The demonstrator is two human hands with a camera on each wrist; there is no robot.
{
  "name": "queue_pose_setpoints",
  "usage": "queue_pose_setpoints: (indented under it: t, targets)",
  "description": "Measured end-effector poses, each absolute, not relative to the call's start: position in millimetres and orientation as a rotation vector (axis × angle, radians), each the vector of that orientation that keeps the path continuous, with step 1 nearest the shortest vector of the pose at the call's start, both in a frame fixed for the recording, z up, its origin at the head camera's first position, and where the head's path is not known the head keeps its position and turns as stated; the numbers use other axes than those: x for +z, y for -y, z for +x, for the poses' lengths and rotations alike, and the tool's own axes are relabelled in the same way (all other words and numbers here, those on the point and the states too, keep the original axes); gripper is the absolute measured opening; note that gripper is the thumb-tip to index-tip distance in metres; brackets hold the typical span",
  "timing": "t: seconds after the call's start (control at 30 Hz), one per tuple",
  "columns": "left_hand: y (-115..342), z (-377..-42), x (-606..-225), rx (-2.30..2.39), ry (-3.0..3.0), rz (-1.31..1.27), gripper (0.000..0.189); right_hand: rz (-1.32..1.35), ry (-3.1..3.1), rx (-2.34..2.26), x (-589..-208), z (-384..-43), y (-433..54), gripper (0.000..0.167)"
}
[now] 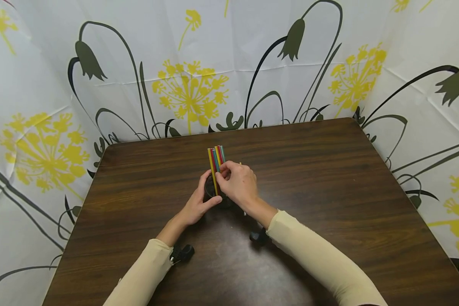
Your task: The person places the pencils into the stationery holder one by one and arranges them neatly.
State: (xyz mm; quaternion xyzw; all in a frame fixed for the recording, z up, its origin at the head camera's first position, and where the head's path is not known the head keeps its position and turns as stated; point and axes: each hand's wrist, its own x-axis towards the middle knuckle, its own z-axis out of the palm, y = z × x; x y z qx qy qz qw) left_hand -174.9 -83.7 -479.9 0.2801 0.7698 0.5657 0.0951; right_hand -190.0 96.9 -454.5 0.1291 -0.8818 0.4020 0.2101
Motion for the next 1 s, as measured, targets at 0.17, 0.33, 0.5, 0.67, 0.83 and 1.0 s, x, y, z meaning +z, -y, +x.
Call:
queue_pose_setpoints:
  t: [0.17,0.33,0.5,0.67,0.83,1.0]
  targets:
    - [83.5,-175.3,-479.4,1.683,-2.277,0.838,0.078,0.328,2.472,1.089,-453.5,-191.8,-95.8,0.01]
    - [83.2,-176.0,-480.6,1.697,-2.272,0.869,0.078,0.305,2.479,1.075,-453.5,-192.4,-94.9,0.01]
    - [83.2,-175.6,-480.9,1.694,-2.274,0.864,0.078,0.286,2.488,1.05,-454.0,-193.0,-93.9,0.01]
    - [82.8,-174.9,-479.8,1.692,-2.267,0.853,0.078,0.269,2.501,1.04,-454.5,-193.7,-93.3,0.01]
    - [82.6,-174.9,-479.8,1.697,-2.266,0.85,0.078,0.262,2.504,1.038,-454.7,-194.0,-92.9,0.011]
    - [82.1,-175.6,-480.5,1.707,-2.257,0.878,0.078,0.27,2.507,1.031,-455.7,-194.1,-93.2,0.011]
